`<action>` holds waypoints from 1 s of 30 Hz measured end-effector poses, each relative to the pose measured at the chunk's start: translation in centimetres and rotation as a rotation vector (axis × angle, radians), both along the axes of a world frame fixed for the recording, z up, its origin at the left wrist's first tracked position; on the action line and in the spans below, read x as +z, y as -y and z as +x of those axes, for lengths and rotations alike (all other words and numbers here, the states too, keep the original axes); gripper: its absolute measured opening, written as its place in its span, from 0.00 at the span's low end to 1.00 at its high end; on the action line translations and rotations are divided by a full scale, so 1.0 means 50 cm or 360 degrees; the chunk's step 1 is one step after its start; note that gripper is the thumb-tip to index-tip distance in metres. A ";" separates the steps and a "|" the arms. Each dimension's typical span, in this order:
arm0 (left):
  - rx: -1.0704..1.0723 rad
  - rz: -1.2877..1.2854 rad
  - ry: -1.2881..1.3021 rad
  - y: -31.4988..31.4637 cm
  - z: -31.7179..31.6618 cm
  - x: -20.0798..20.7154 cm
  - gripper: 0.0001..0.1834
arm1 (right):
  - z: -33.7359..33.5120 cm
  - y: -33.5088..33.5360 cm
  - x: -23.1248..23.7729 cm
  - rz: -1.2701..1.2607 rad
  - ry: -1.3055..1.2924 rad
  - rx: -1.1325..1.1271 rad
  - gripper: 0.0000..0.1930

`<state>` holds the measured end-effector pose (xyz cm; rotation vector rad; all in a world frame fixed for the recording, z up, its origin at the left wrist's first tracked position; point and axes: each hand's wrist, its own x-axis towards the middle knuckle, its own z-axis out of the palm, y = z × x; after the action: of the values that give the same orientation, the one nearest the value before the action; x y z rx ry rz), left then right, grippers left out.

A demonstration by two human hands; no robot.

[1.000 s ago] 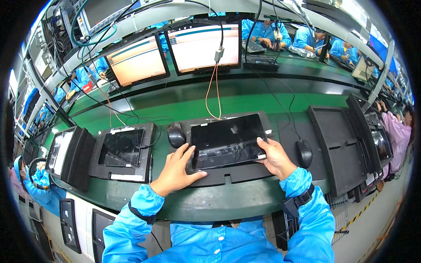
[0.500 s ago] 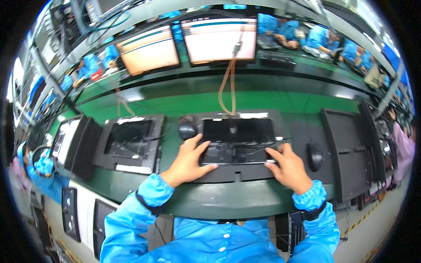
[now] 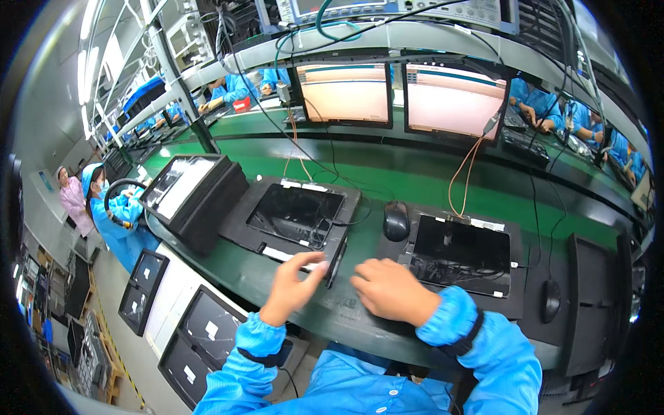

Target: Assembling and inspecting electronic tablet screens in a factory environment.

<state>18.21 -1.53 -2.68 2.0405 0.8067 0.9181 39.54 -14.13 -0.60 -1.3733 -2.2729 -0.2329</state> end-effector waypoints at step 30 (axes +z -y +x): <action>0.1022 0.0553 -0.0347 0.120 -0.387 -0.136 0.31 | -0.211 -0.067 0.082 -0.0683 -0.0666 0.0343 0.08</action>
<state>-1.17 -7.53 -9.46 2.2389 1.5711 1.2610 28.98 -10.80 3.49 -1.2089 -2.1507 0.5900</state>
